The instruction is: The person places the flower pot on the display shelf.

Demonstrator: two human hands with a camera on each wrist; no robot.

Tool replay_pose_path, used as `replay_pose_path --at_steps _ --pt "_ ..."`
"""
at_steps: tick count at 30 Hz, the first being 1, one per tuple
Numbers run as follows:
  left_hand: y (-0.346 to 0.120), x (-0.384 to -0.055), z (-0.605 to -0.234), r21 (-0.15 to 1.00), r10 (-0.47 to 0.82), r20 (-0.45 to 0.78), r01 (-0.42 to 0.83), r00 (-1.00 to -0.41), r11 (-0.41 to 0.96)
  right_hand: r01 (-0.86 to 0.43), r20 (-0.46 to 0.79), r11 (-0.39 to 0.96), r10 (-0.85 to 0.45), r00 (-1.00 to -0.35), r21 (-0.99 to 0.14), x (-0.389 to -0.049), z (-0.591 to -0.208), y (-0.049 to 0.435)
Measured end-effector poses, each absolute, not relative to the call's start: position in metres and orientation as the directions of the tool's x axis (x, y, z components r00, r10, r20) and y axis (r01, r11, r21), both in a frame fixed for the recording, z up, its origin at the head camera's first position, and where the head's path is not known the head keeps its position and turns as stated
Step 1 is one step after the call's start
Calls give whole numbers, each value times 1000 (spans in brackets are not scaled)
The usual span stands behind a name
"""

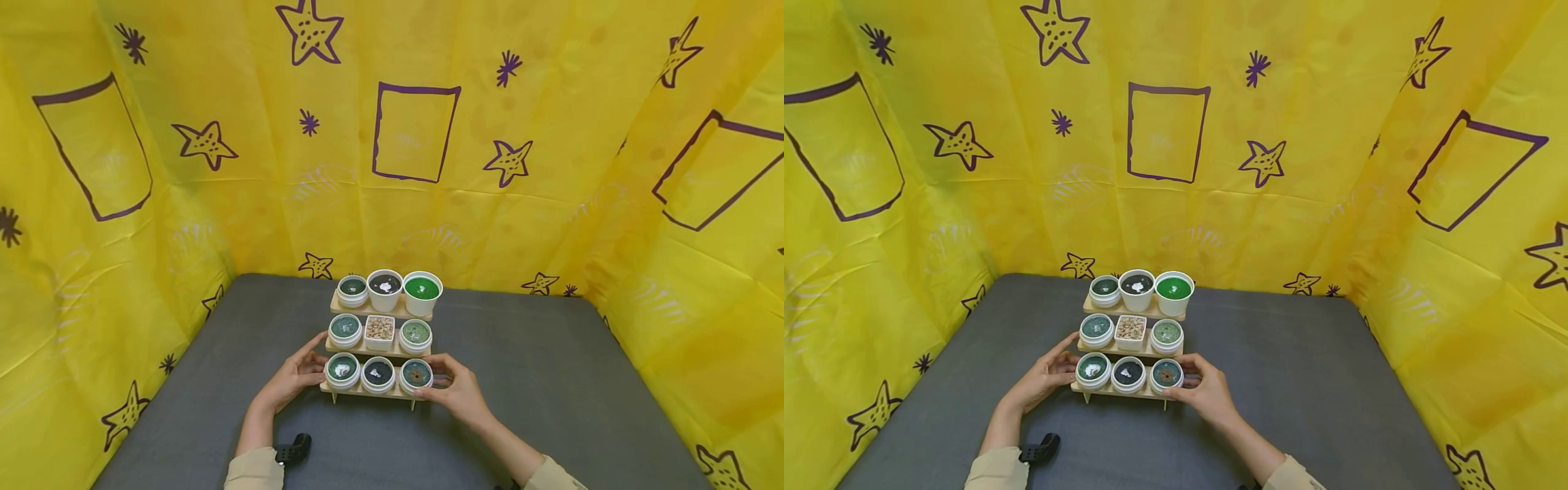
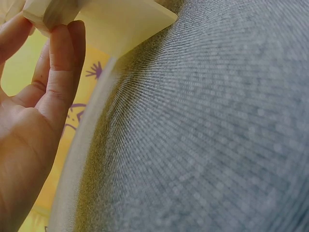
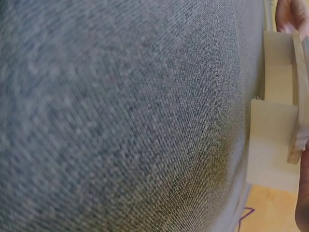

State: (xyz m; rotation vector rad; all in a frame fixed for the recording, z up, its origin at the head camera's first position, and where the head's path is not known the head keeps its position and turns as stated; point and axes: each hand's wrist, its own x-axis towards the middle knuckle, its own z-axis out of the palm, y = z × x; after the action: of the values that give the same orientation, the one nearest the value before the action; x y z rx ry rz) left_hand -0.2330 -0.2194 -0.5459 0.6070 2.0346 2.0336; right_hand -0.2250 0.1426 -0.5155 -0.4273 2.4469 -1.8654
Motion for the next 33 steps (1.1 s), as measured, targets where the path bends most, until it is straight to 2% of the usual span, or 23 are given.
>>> replay_pose_path --at_steps 25,33 --pt "-219 -234 -546 987 442 159 153 -883 -49 -190 140 207 -233 -962 -960 -220 -520 143" --pt "-221 -232 -543 990 406 115 139 -906 31 -229 182 135 -292 -939 -964 -219 -522 150"
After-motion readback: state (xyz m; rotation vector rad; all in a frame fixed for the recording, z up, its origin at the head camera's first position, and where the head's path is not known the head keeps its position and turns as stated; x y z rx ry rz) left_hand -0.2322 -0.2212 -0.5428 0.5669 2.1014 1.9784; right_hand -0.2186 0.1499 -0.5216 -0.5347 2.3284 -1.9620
